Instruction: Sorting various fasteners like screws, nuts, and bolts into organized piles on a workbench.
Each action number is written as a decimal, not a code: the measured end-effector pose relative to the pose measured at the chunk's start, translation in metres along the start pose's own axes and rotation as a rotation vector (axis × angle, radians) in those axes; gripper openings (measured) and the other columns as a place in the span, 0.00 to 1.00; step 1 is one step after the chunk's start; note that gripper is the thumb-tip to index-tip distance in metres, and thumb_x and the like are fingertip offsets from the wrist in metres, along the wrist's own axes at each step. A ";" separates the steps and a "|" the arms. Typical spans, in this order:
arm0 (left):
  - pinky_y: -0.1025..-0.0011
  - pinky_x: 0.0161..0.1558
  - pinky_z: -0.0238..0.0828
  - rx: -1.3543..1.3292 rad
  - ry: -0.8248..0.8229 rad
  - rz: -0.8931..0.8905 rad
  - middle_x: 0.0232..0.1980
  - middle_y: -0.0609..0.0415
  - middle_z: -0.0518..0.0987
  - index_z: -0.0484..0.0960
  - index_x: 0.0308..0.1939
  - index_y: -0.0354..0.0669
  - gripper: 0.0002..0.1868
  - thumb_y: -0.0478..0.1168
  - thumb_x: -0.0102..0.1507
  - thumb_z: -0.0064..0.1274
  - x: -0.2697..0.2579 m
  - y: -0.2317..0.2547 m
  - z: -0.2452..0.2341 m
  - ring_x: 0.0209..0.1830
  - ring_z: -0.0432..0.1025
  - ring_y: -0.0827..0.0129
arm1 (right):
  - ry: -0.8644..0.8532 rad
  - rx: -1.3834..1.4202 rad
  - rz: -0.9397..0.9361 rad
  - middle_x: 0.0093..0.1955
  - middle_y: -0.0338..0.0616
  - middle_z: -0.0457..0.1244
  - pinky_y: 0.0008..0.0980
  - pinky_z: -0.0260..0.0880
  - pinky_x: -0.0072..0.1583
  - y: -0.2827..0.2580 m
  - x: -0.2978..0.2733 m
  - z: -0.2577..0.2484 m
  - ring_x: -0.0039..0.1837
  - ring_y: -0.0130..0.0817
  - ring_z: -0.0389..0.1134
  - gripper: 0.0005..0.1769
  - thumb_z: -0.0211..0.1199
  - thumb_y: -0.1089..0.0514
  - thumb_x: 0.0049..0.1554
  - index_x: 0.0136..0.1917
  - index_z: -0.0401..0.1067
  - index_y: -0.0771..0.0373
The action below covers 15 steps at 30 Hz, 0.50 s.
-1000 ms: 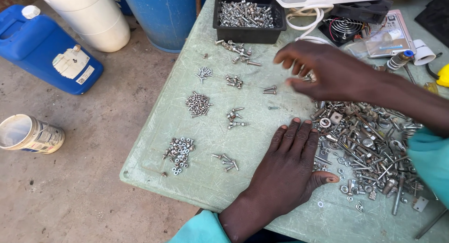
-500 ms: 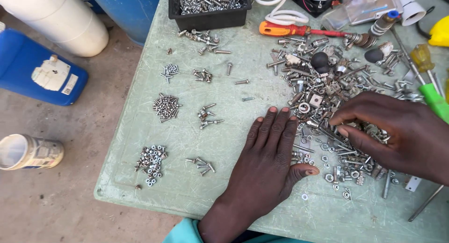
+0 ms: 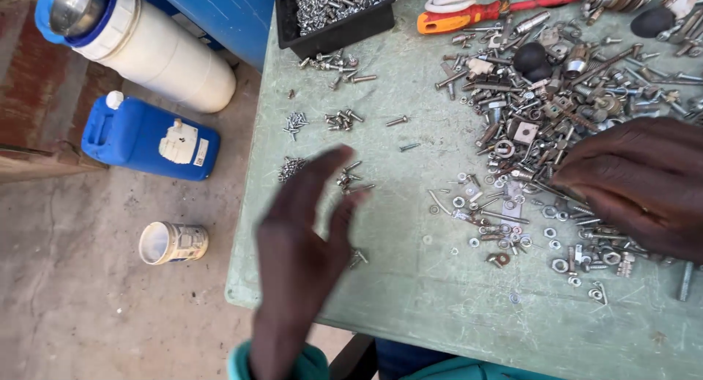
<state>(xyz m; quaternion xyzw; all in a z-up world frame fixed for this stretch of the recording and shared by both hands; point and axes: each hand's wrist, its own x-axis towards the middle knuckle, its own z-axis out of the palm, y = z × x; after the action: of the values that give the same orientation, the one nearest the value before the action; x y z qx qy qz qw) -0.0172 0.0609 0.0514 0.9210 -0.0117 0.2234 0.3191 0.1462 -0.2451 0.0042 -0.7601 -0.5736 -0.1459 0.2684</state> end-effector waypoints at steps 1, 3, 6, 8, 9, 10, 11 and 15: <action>0.64 0.57 0.72 0.087 0.040 0.010 0.60 0.49 0.80 0.78 0.60 0.42 0.15 0.37 0.69 0.53 0.012 -0.008 -0.011 0.57 0.76 0.59 | 0.022 0.012 -0.006 0.50 0.43 0.70 0.42 0.70 0.52 0.003 0.001 0.000 0.48 0.41 0.71 0.07 0.63 0.61 0.58 0.50 0.78 0.60; 0.68 0.43 0.77 0.175 0.083 0.022 0.53 0.52 0.83 0.81 0.55 0.44 0.10 0.34 0.70 0.50 0.039 -0.034 -0.021 0.45 0.80 0.64 | 0.045 0.022 -0.015 0.50 0.45 0.70 0.42 0.71 0.50 0.005 -0.001 -0.002 0.46 0.41 0.71 0.07 0.65 0.62 0.57 0.50 0.78 0.62; 0.60 0.37 0.68 0.243 -0.136 0.153 0.42 0.50 0.81 0.83 0.50 0.45 0.09 0.34 0.66 0.52 0.080 -0.088 -0.013 0.34 0.76 0.57 | 0.027 -0.032 0.034 0.52 0.46 0.70 0.45 0.72 0.56 0.007 -0.003 -0.003 0.51 0.44 0.72 0.09 0.65 0.61 0.57 0.53 0.79 0.59; 0.52 0.45 0.70 0.349 -0.331 0.229 0.49 0.47 0.84 0.84 0.52 0.46 0.17 0.31 0.59 0.59 0.102 -0.120 0.006 0.48 0.75 0.45 | 0.007 -0.072 0.023 0.51 0.43 0.70 0.44 0.73 0.54 0.009 -0.006 -0.003 0.51 0.42 0.73 0.09 0.64 0.62 0.58 0.53 0.79 0.58; 0.52 0.45 0.70 0.347 -0.328 0.234 0.49 0.47 0.84 0.84 0.52 0.46 0.17 0.31 0.59 0.59 0.110 -0.123 0.012 0.48 0.75 0.45 | 0.009 -0.078 0.023 0.51 0.43 0.70 0.44 0.73 0.54 0.005 -0.004 -0.005 0.51 0.42 0.73 0.09 0.64 0.62 0.58 0.53 0.79 0.58; 0.53 0.41 0.70 0.355 -0.387 0.256 0.47 0.48 0.84 0.85 0.49 0.45 0.16 0.29 0.58 0.58 0.118 -0.126 0.018 0.46 0.76 0.47 | 0.024 -0.057 0.040 0.50 0.42 0.70 0.43 0.72 0.55 0.003 -0.002 -0.008 0.51 0.41 0.72 0.09 0.63 0.62 0.59 0.53 0.79 0.58; 0.54 0.38 0.69 0.361 -0.450 0.279 0.44 0.49 0.85 0.86 0.46 0.44 0.16 0.26 0.56 0.57 0.126 -0.129 0.026 0.44 0.77 0.48 | 0.038 -0.037 0.061 0.50 0.42 0.70 0.41 0.71 0.55 0.000 -0.001 -0.010 0.50 0.41 0.72 0.09 0.63 0.63 0.59 0.53 0.79 0.57; 0.55 0.32 0.67 0.424 -0.576 0.314 0.39 0.53 0.84 0.84 0.37 0.48 0.20 0.20 0.49 0.52 0.141 -0.124 0.032 0.40 0.76 0.52 | 0.030 -0.045 0.069 0.51 0.39 0.70 0.38 0.71 0.57 -0.005 0.004 -0.019 0.52 0.38 0.72 0.10 0.63 0.62 0.59 0.54 0.79 0.54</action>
<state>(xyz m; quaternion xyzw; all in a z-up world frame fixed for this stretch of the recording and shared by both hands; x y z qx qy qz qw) 0.1428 0.1580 0.0157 0.9785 -0.1952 -0.0007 0.0670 0.1442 -0.2514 0.0227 -0.7828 -0.5396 -0.1608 0.2648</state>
